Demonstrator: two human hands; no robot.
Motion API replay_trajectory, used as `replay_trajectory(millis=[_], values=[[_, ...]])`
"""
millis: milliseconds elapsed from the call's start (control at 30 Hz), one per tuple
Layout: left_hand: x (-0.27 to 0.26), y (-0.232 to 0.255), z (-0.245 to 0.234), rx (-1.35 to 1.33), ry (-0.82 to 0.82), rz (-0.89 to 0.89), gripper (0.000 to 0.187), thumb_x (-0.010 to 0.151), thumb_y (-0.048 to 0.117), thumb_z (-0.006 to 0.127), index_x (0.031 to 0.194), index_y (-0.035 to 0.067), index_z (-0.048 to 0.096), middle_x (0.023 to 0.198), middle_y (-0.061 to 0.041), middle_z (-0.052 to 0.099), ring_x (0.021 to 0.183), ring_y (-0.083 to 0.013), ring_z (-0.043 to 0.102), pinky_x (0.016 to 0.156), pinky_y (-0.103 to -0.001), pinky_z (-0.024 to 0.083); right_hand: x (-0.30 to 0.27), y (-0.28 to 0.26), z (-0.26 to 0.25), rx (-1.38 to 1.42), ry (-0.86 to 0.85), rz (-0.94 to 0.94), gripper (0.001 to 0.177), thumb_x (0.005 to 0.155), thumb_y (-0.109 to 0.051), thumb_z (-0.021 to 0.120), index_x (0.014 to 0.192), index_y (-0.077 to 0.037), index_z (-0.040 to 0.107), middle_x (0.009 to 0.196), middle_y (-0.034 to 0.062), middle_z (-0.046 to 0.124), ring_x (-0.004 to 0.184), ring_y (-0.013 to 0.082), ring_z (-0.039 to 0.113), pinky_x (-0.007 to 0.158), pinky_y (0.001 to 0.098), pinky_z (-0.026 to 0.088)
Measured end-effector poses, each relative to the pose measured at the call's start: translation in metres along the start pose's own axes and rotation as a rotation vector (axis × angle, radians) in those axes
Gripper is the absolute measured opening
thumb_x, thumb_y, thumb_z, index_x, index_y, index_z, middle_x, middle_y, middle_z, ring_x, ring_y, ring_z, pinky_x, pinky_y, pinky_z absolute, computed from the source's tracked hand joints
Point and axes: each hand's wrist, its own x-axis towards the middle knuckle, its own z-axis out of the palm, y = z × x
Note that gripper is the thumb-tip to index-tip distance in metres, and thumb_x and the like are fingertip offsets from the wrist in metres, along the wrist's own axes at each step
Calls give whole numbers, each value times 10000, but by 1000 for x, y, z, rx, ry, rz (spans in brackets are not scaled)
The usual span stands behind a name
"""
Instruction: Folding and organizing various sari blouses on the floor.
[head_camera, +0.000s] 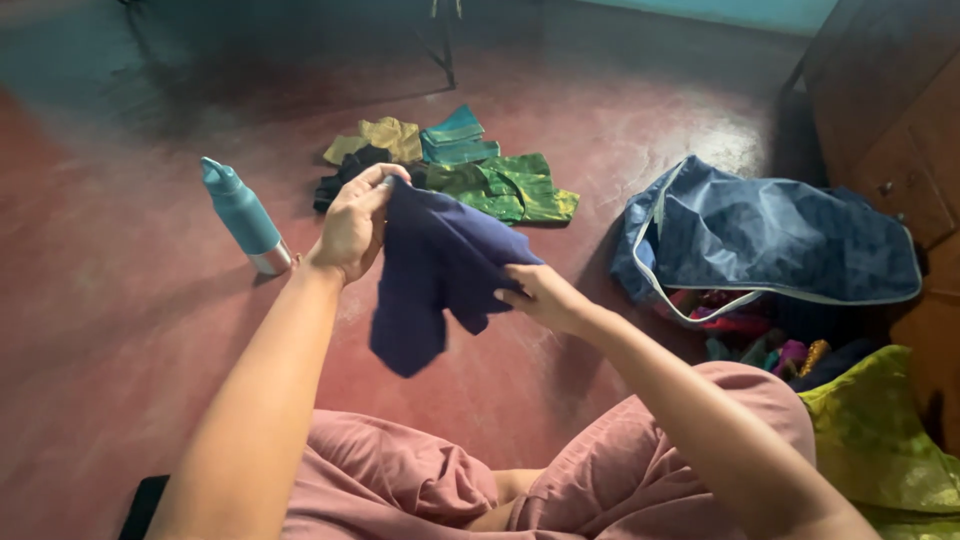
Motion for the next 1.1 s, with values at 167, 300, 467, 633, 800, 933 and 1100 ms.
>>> replay_trajectory(millis=[167, 300, 467, 633, 800, 933, 1100], values=[[8, -12, -6, -108, 15, 37, 161, 1085, 54, 452, 1105, 59, 611, 936, -28, 685, 841, -108, 672, 785, -242, 532, -8, 27, 16, 24, -47, 99, 232, 972, -194, 719, 993, 23, 639, 808, 184, 654, 702, 152, 566, 712, 365, 526], [9, -8, 3, -23, 55, 52, 161, 1076, 54, 449, 1087, 71, 609, 922, 3, 652, 823, -78, 628, 771, -218, 503, -20, 17, 1, 124, -85, 245, 282, 998, -212, 718, 944, 42, 607, 724, 119, 612, 683, 140, 516, 644, 360, 504], [11, -19, -7, 271, 121, 123, 152, 1096, 93, 444, 1076, 98, 595, 854, 70, 463, 754, -26, 404, 679, -185, 328, -29, 9, -18, 362, -272, 147, 182, 1000, -188, 645, 1031, -11, 673, 780, -6, 673, 753, 91, 571, 717, 302, 506], [10, -19, -8, 556, 116, 229, 178, 1130, 157, 398, 1041, 106, 544, 885, 63, 393, 806, -39, 336, 743, -195, 293, -16, -2, -45, 323, -374, 363, 215, 960, -231, 699, 1060, -41, 712, 787, -3, 636, 754, 94, 535, 694, 301, 492], [8, -7, 7, 597, -2, 212, 213, 1126, 202, 369, 1012, 96, 514, 923, 33, 458, 886, -65, 424, 839, -220, 365, 3, 46, -48, 181, -306, 122, 268, 971, -267, 704, 1033, -7, 706, 1090, 65, 613, 938, 165, 568, 824, 332, 478], [8, 0, 24, 665, -65, 240, 234, 1140, 222, 355, 1017, 98, 511, 935, 29, 461, 899, -61, 439, 856, -215, 379, 16, 58, -24, 209, -314, 168, 281, 934, -290, 699, 1056, -44, 757, 1228, 51, 596, 1057, 167, 606, 886, 329, 516], [16, -7, 31, 417, -119, 39, 204, 1119, 242, 413, 1003, 103, 507, 878, 32, 462, 818, -48, 445, 737, -209, 370, 14, 61, 11, 697, -362, 108, 288, 944, -228, 718, 1061, 31, 768, 1580, 44, 442, 1370, 135, 463, 1046, 332, 454]])
